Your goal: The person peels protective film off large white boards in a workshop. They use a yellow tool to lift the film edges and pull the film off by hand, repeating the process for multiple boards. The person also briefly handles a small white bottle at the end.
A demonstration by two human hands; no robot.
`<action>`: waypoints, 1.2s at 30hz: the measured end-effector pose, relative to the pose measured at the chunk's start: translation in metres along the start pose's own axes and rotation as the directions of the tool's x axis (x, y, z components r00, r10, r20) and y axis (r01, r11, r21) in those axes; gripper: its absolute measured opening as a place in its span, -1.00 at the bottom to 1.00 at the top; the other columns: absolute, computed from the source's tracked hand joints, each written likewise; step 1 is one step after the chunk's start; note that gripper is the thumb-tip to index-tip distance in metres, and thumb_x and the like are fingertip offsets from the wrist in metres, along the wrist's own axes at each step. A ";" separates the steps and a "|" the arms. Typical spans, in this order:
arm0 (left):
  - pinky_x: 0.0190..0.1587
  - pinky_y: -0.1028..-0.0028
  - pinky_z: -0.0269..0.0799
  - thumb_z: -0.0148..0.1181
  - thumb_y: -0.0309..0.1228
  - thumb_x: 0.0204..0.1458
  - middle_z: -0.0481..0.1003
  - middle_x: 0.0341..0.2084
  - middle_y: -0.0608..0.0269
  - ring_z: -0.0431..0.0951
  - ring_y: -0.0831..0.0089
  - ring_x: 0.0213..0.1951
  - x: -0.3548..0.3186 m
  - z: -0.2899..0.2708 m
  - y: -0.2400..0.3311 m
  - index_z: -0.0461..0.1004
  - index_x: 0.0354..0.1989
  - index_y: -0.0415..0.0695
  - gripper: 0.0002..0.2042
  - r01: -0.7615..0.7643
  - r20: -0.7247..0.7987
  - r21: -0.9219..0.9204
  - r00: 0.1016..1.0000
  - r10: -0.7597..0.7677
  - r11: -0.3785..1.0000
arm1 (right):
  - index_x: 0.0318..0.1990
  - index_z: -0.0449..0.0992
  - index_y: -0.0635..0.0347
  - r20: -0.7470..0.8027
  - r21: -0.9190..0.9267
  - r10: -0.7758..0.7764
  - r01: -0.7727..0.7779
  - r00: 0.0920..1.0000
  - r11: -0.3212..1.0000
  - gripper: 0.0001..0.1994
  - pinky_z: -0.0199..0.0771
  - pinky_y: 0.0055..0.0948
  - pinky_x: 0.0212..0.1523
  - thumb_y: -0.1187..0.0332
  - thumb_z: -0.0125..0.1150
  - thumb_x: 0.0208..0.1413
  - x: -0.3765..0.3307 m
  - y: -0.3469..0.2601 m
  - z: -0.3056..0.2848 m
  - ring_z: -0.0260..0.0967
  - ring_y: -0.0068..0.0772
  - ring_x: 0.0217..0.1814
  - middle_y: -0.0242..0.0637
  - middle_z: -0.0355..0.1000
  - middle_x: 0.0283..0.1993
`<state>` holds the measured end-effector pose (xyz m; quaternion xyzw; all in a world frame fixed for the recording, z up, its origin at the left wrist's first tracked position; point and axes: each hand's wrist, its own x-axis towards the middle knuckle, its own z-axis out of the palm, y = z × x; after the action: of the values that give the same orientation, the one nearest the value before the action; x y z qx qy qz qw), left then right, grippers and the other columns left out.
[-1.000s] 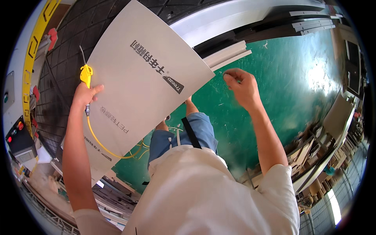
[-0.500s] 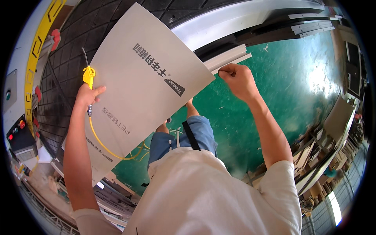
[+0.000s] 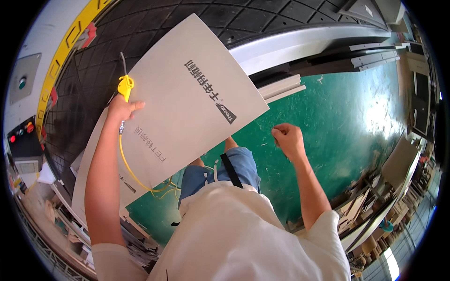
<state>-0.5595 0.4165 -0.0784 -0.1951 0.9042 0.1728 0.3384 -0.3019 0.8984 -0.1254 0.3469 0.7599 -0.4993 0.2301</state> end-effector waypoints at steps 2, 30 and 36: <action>-0.55 0.47 0.52 0.65 -0.20 -0.24 0.48 -0.37 0.22 0.48 0.44 -0.60 0.001 0.006 -0.004 0.45 -0.01 -0.35 -0.32 -0.010 -0.029 -0.055 1.000 0.009 0.998 | -0.23 0.66 0.34 0.026 0.096 0.029 -0.031 0.999 0.995 -0.80 0.51 -0.44 -0.36 0.36 0.31 0.10 -0.014 -0.009 0.006 0.52 -0.49 -0.42 -0.26 0.57 -0.47; -0.25 0.07 0.53 0.16 0.12 0.12 0.63 -0.45 0.00 0.63 -0.06 -0.33 -0.295 0.046 -0.501 0.59 -0.29 -0.13 -0.52 -0.104 -0.503 -0.499 0.844 -0.189 0.860 | -0.30 0.45 0.20 -0.097 0.008 -0.524 0.526 -0.846 -0.851 -0.75 0.47 -0.18 -0.23 0.63 0.40 -0.10 -0.415 -0.542 0.483 0.47 -0.02 -0.23 -0.14 0.50 -0.21; -0.23 0.03 0.53 0.34 -0.04 -0.04 0.63 -0.42 -0.04 0.63 -0.06 -0.31 -0.358 0.048 -0.623 0.59 -0.38 -0.16 -0.62 0.044 -0.440 -0.687 0.770 -0.463 0.726 | -0.37 0.48 0.17 0.009 -0.283 -0.597 0.571 -0.802 -0.771 -0.92 0.44 -0.11 -0.13 0.55 0.25 0.00 -0.482 -0.731 0.700 0.40 -0.02 -0.15 -0.17 0.46 -0.24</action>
<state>0.0079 -0.0160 0.0184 -0.4701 0.8095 0.3510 -0.0225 -0.5377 -0.0781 0.3709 -0.5507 0.6174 -0.2874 -0.4826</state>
